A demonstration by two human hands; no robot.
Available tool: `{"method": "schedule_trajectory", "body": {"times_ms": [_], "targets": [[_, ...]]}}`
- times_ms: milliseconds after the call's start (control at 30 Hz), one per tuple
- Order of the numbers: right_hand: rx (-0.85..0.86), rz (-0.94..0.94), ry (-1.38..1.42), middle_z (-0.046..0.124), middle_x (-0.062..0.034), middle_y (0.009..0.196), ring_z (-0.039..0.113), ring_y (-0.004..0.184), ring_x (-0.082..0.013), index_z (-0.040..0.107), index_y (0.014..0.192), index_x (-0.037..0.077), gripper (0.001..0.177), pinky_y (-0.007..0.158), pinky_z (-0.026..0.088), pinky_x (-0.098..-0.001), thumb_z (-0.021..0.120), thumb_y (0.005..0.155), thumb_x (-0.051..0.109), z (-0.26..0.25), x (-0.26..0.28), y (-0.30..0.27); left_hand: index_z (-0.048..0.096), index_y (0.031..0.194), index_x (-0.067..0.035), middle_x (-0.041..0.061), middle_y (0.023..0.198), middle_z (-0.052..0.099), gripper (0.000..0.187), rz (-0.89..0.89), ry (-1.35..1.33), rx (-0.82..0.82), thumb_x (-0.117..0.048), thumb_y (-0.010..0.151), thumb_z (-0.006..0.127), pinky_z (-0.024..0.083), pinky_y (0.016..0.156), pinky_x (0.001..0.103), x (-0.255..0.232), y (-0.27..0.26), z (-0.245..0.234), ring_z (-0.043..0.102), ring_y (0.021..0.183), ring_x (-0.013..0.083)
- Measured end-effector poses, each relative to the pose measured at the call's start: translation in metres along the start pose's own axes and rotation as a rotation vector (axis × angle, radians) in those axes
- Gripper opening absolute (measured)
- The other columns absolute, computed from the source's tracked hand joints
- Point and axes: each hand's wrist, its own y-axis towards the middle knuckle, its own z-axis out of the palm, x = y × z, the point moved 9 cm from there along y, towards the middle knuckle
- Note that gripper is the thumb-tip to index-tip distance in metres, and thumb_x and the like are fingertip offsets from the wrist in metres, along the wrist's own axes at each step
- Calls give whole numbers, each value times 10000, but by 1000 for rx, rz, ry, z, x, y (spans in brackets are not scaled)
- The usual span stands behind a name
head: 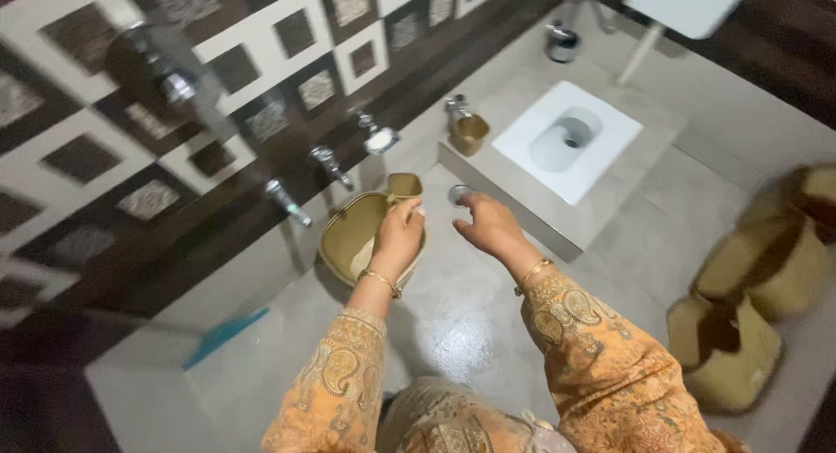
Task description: The person fills a bucket with water, retrieves a white cloth from a wall-mounted dispenser, and uses it to wipe the tiled wall and chrome faucet fixtures in a bathroom. The cloth is repeatedly rinsed in the bucket and wrung out during the process.
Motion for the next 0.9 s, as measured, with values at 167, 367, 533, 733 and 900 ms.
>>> {"method": "schedule_trajectory", "body": {"times_ms": [167, 367, 533, 733, 900], "targets": [[81, -272, 235, 679, -103, 1259, 700, 1066, -251, 679, 1251, 96, 438, 874, 557, -396, 743, 832, 205, 34, 73, 23, 710, 1198, -79, 132, 1104, 778, 300, -128, -230, -297, -227, 939, 677, 565, 887, 340, 38, -30, -80, 748, 1004, 242], [304, -550, 588, 761, -87, 1086, 739, 962, -169, 682, 1215, 45, 334, 859, 594, -305, 747, 906, 155, 100, 176, 28, 727, 1167, -70, 88, 1060, 776, 270, -303, -182, -545, -229, 960, 661, 563, 844, 318, 55, -100, -184, 734, 945, 165], [418, -580, 606, 754, -62, 1032, 707, 941, -141, 697, 1209, 45, 305, 834, 576, -293, 734, 925, 150, 147, 257, 12, 735, 1177, -63, 62, 965, 762, 264, -354, -209, -702, -212, 976, 648, 548, 767, 300, 65, -145, -265, 663, 833, 129], [482, -732, 754, 754, -34, 1039, 689, 951, -94, 717, 1152, 31, 246, 846, 566, -270, 729, 925, 124, 188, 379, -1, 737, 1164, -58, 29, 1014, 765, 239, -313, -188, -861, -192, 981, 660, 549, 794, 262, 85, -183, -364, 671, 877, 90], [469, -836, 760, 754, -31, 1009, 669, 907, -79, 723, 1153, 32, 231, 792, 555, -260, 716, 945, 132, 220, 502, -2, 726, 1179, -35, 40, 1105, 757, 239, -205, -204, -986, -169, 996, 650, 537, 894, 258, 105, -210, -469, 674, 986, 103]]}}
